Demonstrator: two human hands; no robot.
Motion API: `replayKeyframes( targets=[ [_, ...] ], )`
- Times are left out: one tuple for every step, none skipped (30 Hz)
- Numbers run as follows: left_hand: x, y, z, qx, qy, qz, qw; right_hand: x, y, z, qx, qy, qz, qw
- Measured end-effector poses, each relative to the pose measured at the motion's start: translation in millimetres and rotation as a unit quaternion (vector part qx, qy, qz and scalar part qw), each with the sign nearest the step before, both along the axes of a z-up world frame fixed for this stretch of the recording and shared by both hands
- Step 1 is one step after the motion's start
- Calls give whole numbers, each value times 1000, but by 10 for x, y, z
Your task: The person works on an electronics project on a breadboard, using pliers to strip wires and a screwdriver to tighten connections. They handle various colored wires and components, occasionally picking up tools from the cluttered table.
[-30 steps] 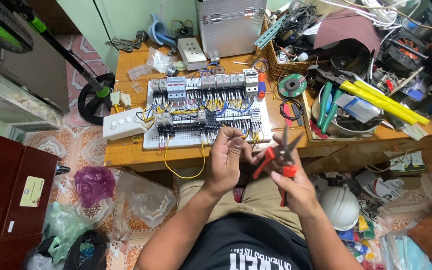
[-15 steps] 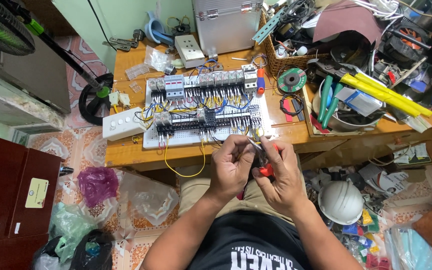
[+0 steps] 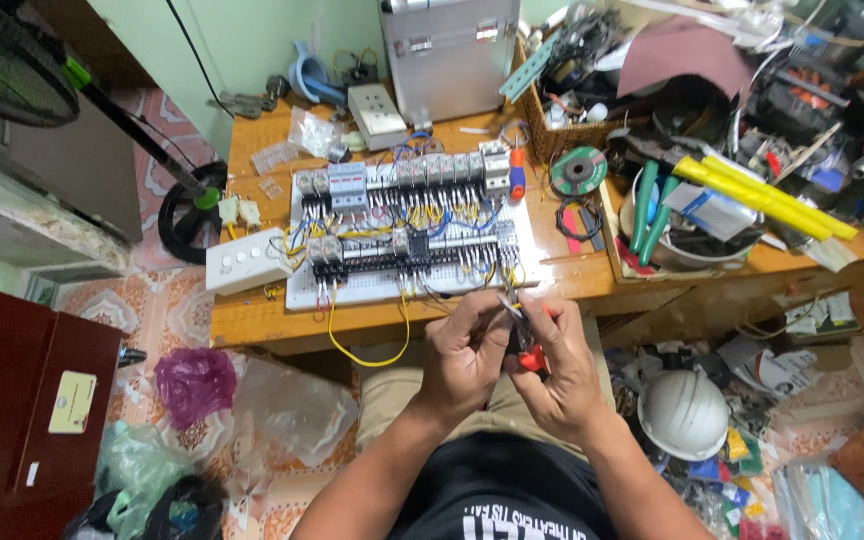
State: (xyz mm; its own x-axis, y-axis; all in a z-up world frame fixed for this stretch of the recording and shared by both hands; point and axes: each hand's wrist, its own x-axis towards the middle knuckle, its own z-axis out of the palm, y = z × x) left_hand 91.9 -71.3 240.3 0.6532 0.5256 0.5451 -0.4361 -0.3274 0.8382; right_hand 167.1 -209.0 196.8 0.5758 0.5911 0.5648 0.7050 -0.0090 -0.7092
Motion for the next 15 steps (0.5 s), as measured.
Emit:
replayKeyframes(
  targets=[
    [-8, 6, 11, 2, -5, 0, 1000, 7, -23, 20, 2, -5, 0, 1000],
    [-15, 13, 19, 16, 8, -22, 1000, 15, -45, 36, -11, 20, 36, 999],
    [-48, 9, 13, 29, 24, -44, 998, -3, -78, 40, -27, 48, 73, 996],
    [-50, 8, 31, 29, 23, -42, 998, 3, -80, 24, -27, 47, 74, 996],
    [-59, 5, 49, 32, 26, -40, 998, 2, -84, 7, -25, 42, 72, 996],
    [-66, 4, 64, 34, 29, -39, 998, 4, -87, -12, -24, 37, 70, 997],
    [-73, 5, 65, 34, 29, -37, 998, 1, -88, -19, -24, 37, 71, 996],
    [-78, 6, 66, 45, 34, -27, 998, 0, -89, -26, -26, 35, 66, 997],
    [-82, 12, 68, 57, 40, -17, 997, -2, -86, -33, -26, 34, 61, 997],
    [-96, 25, 83, 58, 40, -16, 997, -3, -84, -48, -26, 34, 62, 997],
    [-105, 41, 97, 68, 56, -12, 996, 0, -79, -63, -30, 20, 56, 998],
    [-113, 57, 112, 79, 72, -7, 994, 4, -74, -77, -33, 6, 49, 998],
    [-124, 76, 108, 79, 72, -6, 994, 10, -78, -118, -33, 6, 50, 998],
    [-135, 95, 104, 90, 82, -2, 993, 16, -83, -160, -56, 4, 38, 998],
    [-147, 115, 100, 100, 92, 2, 991, 18, -87, -203, -79, 1, 26, 997]
  ],
)
